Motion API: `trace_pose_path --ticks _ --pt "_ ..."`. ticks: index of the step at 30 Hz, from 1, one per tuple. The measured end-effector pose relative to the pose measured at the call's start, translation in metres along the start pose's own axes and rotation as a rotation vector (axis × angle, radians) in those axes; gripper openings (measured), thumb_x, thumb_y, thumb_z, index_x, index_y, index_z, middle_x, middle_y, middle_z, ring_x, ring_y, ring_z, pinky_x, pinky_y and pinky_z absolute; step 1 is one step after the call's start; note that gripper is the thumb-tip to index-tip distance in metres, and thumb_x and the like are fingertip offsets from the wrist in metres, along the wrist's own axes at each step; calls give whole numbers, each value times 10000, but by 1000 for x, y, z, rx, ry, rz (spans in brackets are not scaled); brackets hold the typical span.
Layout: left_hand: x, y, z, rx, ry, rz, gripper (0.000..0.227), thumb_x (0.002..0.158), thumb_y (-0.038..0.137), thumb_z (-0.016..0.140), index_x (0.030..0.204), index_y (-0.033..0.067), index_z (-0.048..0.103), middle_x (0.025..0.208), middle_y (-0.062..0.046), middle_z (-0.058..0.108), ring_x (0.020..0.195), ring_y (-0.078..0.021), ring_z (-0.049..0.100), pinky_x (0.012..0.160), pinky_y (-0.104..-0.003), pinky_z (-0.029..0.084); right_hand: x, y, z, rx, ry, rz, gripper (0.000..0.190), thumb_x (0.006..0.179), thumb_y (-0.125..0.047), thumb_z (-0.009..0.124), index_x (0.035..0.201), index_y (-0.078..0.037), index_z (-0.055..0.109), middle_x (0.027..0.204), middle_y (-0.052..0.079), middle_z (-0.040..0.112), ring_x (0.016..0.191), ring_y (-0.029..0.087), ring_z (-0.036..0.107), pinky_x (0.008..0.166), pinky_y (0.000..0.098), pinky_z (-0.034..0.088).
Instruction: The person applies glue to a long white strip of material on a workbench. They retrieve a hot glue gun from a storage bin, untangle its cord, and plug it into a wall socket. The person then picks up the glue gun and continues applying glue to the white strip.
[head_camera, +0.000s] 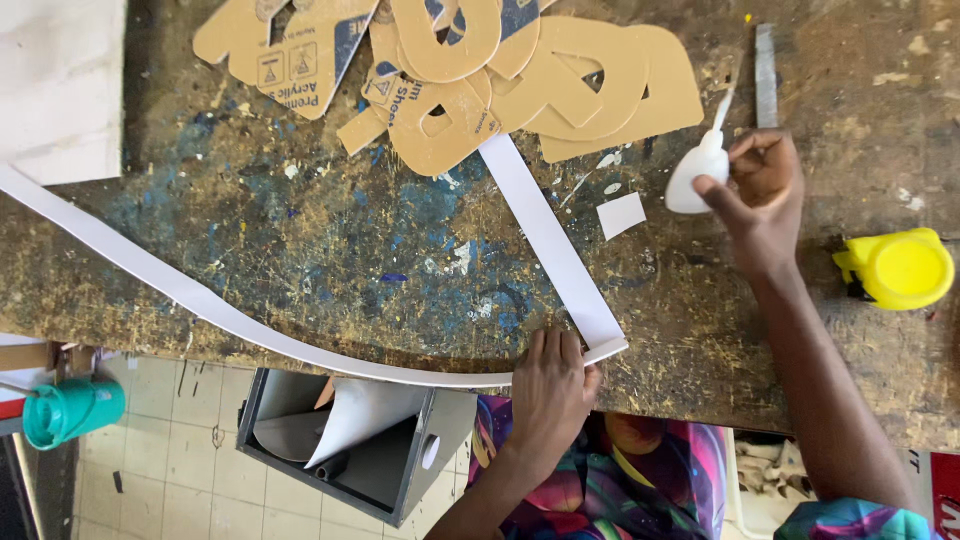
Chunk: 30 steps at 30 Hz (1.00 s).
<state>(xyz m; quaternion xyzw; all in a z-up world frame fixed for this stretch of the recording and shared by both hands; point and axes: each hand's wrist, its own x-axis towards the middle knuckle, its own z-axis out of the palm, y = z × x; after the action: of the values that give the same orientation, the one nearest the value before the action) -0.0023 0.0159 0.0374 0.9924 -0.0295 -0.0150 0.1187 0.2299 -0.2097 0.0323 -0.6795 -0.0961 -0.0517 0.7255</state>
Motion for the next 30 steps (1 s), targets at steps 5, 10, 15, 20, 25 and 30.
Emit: trace_pose_path --ticks 5,10,15,20,25,30 --pt "-3 0 0 43 39 36 257 987 223 816 1096 39 673 1061 -129 717 1039 -302 692 760 -444 650 -3 -1 5 -713 95 -279 615 1102 -370 897 1463 4 568 1329 213 690 1199 352 677 1030 546 585" --pt "-5 -6 8 72 38 59 254 1054 222 725 1184 5 696 1153 -170 740 1129 -342 717 833 -485 668 -8 -19 5 -810 113 -165 586 1041 -275 883 1459 -19 561 1386 251 762 1232 431 732 986 634 582" --pt "-4 -11 11 13 11 45 265 1089 219 719 1244 6 743 1331 -192 754 1258 -361 717 952 -494 663 -8 -29 5 -738 32 -30 707 943 -203 932 1531 -101 552 1404 210 759 1071 372 770 878 573 619" --pt "-5 -11 1 -3 35 48 186 1068 223 773 1150 76 694 1175 -122 745 1108 -297 739 840 -453 665 -10 -34 4 -753 9 -32 779 940 -333 929 1558 -116 507 1502 211 690 1271 398 712 990 603 582" --pt "-9 -9 -9 -15 70 68 188 1037 238 820 1061 128 669 1067 -80 726 1058 -299 719 860 -457 611 -11 -36 4 -751 13 -96 791 959 -447 898 1532 -76 499 1506 201 673 1379 400 642 1017 586 554" --pt "-15 9 -34 -20 211 117 488 996 308 899 1344 113 617 1353 -107 650 1296 -302 633 1130 -464 529 -18 -34 -7 -740 65 -213 624 1078 -494 775 1471 -70 542 1415 176 646 1282 325 620 1133 562 502"
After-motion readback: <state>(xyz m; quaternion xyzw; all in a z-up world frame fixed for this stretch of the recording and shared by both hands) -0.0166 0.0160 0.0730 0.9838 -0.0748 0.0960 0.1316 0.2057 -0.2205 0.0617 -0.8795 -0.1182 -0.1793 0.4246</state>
